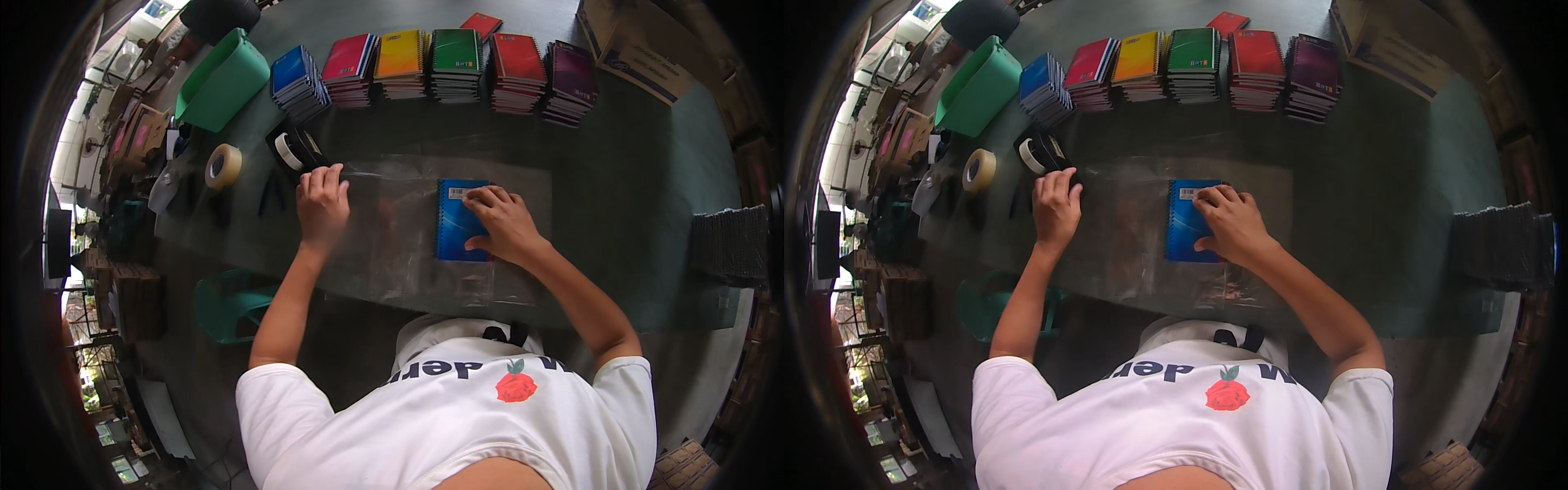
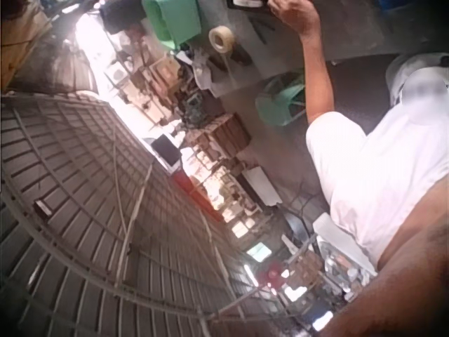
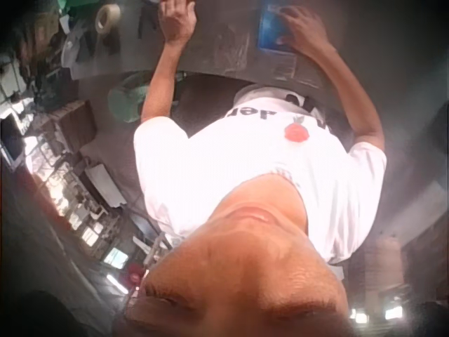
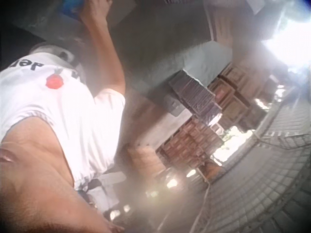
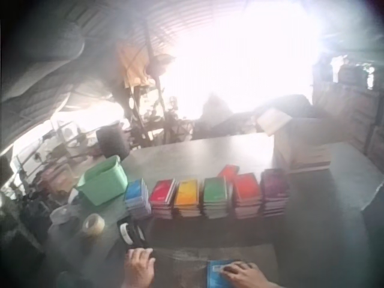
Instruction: The person picks up several colorful spiral notebooks from stacks on a table, aligns them into a pile, and places the pile inside a clear plastic bag, then seals the bag with tape from a dispenser.
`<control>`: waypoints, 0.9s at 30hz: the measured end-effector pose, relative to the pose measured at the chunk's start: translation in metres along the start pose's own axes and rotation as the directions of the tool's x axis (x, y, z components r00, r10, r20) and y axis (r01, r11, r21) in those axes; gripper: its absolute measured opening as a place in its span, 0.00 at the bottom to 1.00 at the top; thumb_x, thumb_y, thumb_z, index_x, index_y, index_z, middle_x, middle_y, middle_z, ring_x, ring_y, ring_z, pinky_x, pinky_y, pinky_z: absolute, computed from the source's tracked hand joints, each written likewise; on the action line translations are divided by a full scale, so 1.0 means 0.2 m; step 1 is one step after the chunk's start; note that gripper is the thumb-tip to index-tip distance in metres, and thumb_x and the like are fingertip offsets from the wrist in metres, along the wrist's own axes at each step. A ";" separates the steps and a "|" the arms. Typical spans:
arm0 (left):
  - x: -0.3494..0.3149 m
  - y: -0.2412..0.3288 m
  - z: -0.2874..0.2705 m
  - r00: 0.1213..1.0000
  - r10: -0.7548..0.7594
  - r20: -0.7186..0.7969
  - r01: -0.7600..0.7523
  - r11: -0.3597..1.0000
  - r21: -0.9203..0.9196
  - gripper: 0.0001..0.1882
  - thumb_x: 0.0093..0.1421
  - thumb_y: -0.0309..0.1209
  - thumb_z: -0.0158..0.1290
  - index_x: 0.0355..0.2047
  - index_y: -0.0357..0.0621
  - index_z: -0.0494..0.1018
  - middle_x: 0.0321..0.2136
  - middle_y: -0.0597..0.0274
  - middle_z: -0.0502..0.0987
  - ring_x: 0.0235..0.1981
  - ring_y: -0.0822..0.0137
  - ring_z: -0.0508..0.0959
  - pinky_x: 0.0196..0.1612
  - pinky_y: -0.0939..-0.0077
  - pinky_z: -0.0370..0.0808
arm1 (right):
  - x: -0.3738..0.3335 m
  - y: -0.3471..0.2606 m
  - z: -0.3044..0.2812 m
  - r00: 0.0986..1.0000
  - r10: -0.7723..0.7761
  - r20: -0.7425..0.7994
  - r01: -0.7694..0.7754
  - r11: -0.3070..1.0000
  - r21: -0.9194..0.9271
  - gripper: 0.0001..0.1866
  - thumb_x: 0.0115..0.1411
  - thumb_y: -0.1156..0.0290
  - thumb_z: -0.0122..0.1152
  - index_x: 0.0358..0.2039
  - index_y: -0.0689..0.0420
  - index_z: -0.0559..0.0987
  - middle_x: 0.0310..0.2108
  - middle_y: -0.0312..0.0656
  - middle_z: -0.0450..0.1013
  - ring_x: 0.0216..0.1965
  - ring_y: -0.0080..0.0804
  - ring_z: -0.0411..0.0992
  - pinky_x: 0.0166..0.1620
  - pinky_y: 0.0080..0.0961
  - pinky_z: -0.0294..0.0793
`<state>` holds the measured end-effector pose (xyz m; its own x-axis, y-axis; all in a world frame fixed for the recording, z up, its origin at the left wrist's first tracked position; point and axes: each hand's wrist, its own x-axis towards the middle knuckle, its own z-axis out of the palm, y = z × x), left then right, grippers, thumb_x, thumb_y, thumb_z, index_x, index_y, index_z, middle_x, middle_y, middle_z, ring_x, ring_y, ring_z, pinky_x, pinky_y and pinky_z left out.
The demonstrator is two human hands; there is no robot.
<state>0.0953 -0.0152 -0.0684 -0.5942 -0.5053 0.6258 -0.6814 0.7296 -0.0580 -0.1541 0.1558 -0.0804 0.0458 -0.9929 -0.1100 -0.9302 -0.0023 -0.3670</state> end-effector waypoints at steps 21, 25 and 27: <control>0.02 0.09 0.30 0.893 -0.006 0.451 0.133 0.959 -0.251 0.07 0.50 0.31 0.56 0.23 0.47 0.69 0.26 0.64 0.72 0.37 0.60 0.71 0.42 0.63 0.63 | -0.01 0.01 0.06 0.998 -0.028 -0.061 0.029 0.999 0.026 0.39 0.40 0.55 0.71 0.53 0.53 0.70 0.56 0.34 0.62 0.61 0.35 0.56 0.55 0.40 0.60; 0.03 0.07 0.27 0.949 0.046 0.313 0.009 0.985 -0.173 0.09 0.51 0.30 0.56 0.21 0.42 0.67 0.22 0.61 0.74 0.31 0.61 0.73 0.37 0.67 0.66 | 0.00 -0.01 0.02 1.000 -0.004 0.023 0.003 1.000 0.027 0.39 0.42 0.55 0.69 0.55 0.53 0.68 0.57 0.36 0.61 0.62 0.37 0.55 0.56 0.38 0.59; 0.08 0.07 0.22 0.799 -0.142 0.585 0.381 0.871 -0.309 0.08 0.52 0.28 0.55 0.22 0.40 0.67 0.20 0.59 0.74 0.26 0.67 0.74 0.31 0.73 0.67 | 0.00 -0.02 0.01 1.000 -0.006 0.022 0.005 1.000 0.024 0.39 0.42 0.55 0.69 0.55 0.53 0.68 0.57 0.36 0.61 0.62 0.37 0.55 0.56 0.39 0.59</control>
<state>0.0568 -0.0345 -0.0935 -0.6275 -0.7768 0.0530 -0.6884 0.5854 0.4283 -0.1487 0.1563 -0.0812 0.0591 -0.9899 -0.1286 -0.9208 -0.0043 -0.3899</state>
